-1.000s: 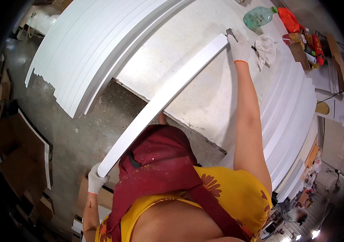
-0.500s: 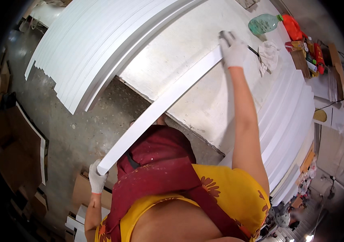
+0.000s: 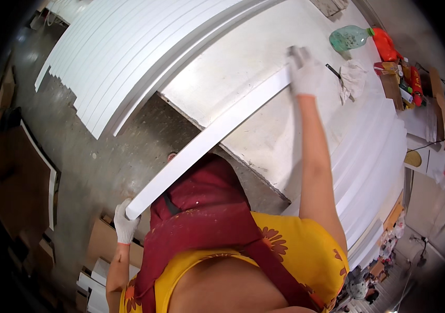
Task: The person sands the surface and edges of a white wooden beam with a sanding block before placing it onto a stack of similar beams.
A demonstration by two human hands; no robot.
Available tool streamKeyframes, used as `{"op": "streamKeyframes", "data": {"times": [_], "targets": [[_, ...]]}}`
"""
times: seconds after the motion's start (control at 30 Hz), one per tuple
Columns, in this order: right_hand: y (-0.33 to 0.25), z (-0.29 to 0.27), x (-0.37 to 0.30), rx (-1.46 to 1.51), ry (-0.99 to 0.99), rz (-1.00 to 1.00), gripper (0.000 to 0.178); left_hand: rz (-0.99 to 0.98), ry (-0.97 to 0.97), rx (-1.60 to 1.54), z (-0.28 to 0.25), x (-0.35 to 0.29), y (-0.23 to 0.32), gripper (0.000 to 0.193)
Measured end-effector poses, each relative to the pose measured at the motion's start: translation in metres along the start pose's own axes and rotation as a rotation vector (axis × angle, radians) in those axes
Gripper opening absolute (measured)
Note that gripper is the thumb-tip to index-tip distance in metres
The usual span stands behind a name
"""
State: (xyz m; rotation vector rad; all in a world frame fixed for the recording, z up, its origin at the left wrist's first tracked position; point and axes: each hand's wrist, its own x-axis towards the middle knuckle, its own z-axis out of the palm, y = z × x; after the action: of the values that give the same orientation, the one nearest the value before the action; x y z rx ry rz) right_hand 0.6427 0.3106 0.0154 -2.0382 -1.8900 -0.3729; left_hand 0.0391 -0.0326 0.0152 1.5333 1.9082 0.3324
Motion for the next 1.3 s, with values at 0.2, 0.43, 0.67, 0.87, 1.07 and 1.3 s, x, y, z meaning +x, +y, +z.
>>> {"op": "streamKeyframes", "data": {"times": [0.2, 0.43, 0.67, 0.87, 1.07, 1.3], "targets": [[0.026, 0.032, 0.023, -0.177, 0.016, 0.156, 0.042, -0.001, 0.028, 0.010, 0.004, -0.002, -0.007, 0.059], [-0.223, -0.077, -0.149, 0.523, -0.230, -0.494, 0.024, -0.002, 0.039, -0.017, 0.009, 0.001, -0.003, 0.056], [-0.141, -0.051, -0.078, 0.409, -0.415, -0.111, 0.025, 0.028, 0.059, -0.007, 0.012, 0.007, -0.004, 0.055], [-0.160, -0.045, -0.098, 0.085, -0.090, -0.155, 0.024, 0.034, 0.096, -0.073, 0.014, 0.017, 0.000, 0.055], [-0.319, -0.121, -0.195, 0.691, -0.295, -0.634, 0.013, 0.049, 0.079, -0.102, 0.015, 0.013, -0.001, 0.055], [-0.108, -0.029, -0.100, 0.018, 0.025, -0.122, 0.041, 0.101, 0.097, -0.130, 0.015, 0.019, 0.002, 0.055]]}}
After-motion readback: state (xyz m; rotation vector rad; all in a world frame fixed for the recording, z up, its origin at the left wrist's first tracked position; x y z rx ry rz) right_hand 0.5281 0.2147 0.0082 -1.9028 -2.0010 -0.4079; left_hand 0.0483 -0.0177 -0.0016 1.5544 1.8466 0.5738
